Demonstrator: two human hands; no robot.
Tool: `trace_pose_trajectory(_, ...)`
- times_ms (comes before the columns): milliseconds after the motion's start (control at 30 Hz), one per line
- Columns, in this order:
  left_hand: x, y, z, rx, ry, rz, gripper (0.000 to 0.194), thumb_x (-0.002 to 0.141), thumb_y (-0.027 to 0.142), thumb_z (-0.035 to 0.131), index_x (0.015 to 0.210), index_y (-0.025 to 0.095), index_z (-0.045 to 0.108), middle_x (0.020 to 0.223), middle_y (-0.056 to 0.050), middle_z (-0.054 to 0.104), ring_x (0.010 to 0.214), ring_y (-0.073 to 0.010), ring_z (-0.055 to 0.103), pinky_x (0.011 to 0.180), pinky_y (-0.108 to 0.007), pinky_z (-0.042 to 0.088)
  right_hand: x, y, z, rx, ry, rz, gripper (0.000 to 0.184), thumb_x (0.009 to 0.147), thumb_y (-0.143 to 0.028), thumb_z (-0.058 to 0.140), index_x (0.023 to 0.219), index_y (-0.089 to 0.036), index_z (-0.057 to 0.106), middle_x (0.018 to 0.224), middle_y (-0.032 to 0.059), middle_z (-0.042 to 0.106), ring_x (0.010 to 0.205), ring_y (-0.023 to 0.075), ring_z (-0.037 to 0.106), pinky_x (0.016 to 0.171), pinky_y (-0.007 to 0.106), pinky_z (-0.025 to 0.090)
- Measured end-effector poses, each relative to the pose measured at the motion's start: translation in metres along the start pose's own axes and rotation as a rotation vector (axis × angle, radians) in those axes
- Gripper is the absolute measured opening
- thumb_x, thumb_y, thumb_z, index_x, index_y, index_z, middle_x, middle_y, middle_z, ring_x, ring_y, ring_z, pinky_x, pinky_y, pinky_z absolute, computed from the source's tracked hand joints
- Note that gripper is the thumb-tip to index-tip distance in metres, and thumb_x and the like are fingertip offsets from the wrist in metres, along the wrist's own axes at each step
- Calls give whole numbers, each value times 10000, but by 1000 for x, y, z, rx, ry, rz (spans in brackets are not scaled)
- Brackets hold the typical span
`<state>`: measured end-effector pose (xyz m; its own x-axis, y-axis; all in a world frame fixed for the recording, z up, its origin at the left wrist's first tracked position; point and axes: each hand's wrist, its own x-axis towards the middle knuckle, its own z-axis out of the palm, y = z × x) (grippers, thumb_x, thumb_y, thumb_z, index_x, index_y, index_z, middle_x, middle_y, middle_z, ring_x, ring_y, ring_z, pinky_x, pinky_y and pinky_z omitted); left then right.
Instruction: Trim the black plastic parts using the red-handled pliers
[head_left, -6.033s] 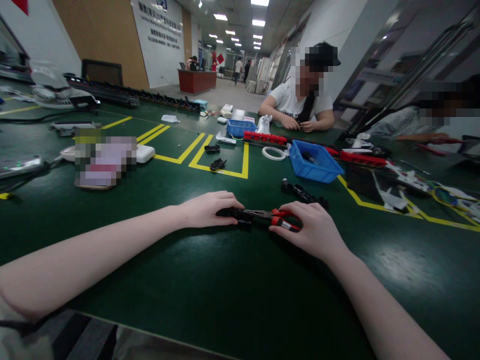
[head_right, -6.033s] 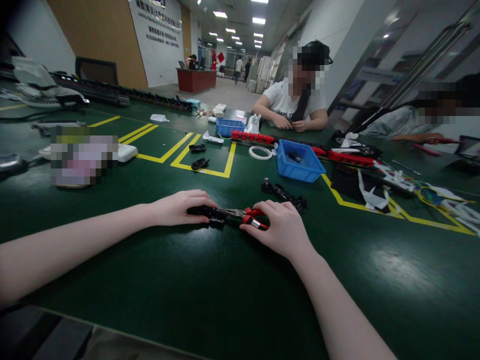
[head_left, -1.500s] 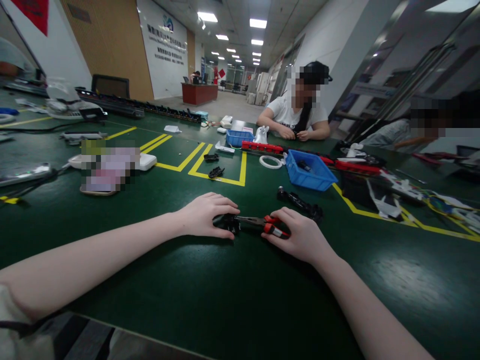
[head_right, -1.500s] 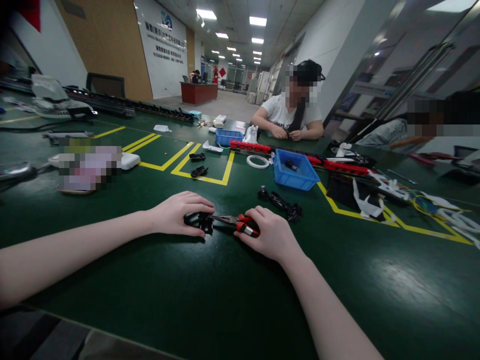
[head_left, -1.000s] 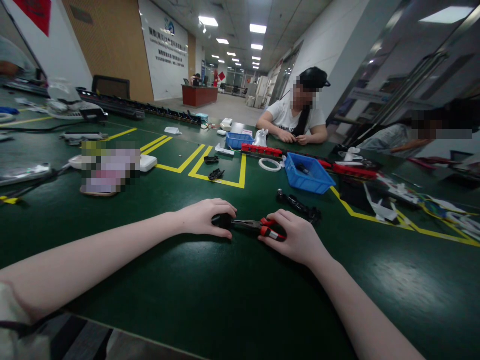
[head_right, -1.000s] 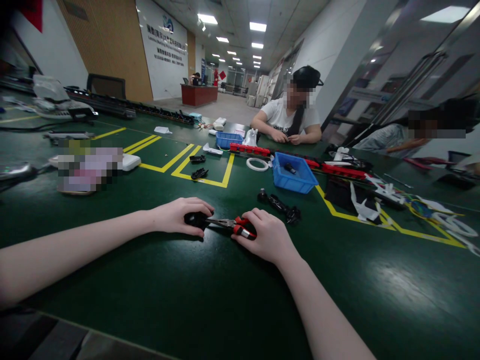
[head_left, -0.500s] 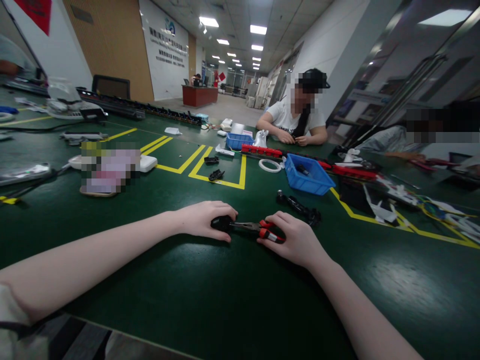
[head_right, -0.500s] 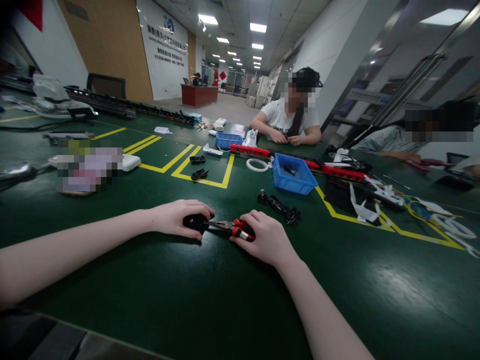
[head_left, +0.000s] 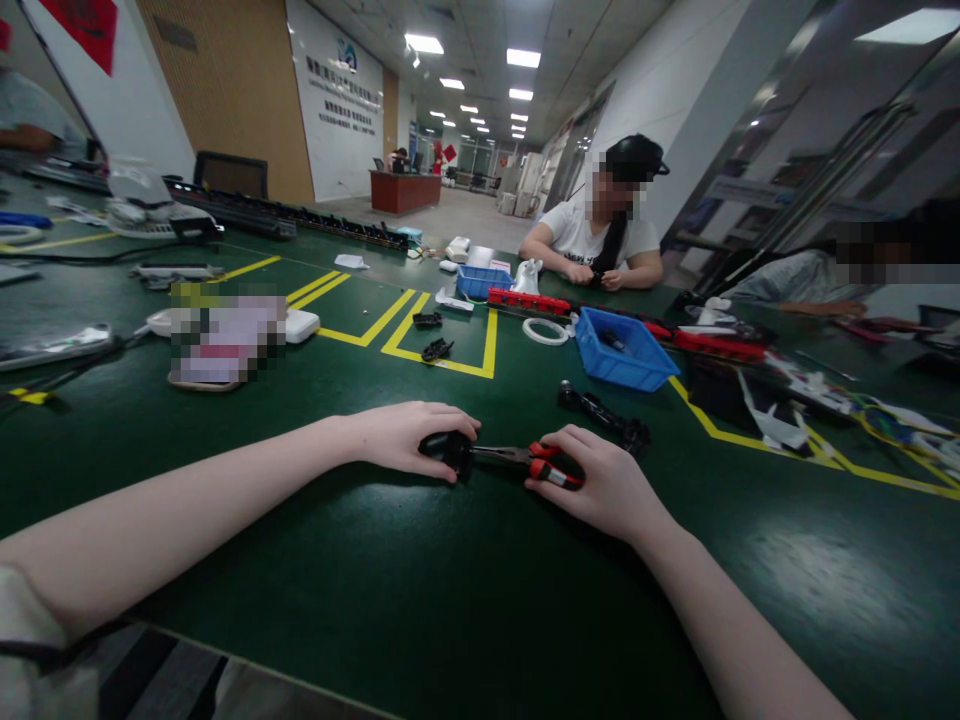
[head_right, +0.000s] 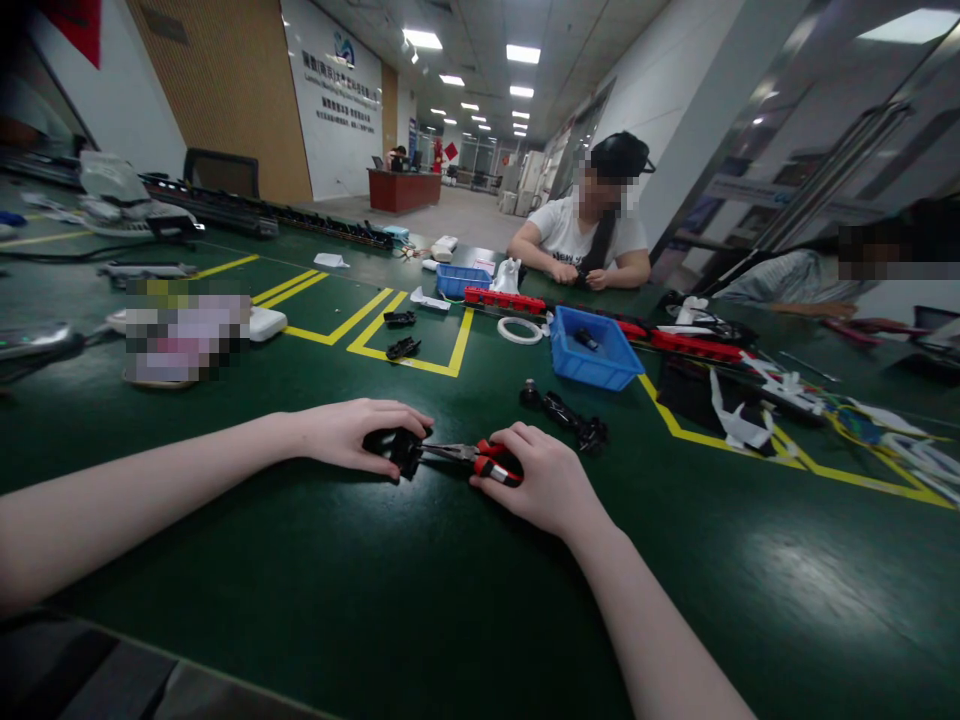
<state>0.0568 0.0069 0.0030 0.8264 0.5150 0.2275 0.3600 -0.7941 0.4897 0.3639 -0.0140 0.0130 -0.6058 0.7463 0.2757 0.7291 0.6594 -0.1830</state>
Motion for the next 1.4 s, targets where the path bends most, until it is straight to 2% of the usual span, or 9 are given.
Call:
trace_pose_trajectory(267,1,-3,2,-21,8,-14,493,814,394,743,1226,210,543,1361,-118,558,1220,-258,574,986,-361,473,1,-1,1,48,6,21,330,812,-471,684,1030,-234,611,1000,50,664,875,219,653,733,343,525)
trace_pose_trajectory(700,2,-4,3,-69,35,-12,495,775,364,780,1198,202,581,1326,-121,583,1198,-263,590,972,-353,478,2,-7,5,0,35,-13,321,831,-465,656,1035,-220,619,959,60,655,837,218,646,706,338,520)
trace_pose_trajectory(1000,2,2,0,-71,32,-21,483,794,353,767,1203,183,572,1308,-123,592,1173,-259,603,963,-356,484,4,3,-2,-70,17,-60,330,837,-492,642,1013,-215,609,957,76,659,806,225,634,685,354,509)
trace_pose_trajectory(1267,2,-1,2,-46,22,-23,507,805,390,751,1233,198,558,1328,-117,582,1184,-251,594,974,-350,476,3,7,0,-88,29,-69,360,821,-511,659,1009,-207,617,954,65,668,824,223,628,716,360,484)
trace_pose_trajectory(1400,1,-1,3,-61,30,-13,505,805,380,752,1236,199,561,1329,-117,584,1190,-248,592,969,-343,479,3,8,1,-77,43,-91,349,825,-481,667,1033,-210,598,982,57,685,885,232,635,799,391,456)
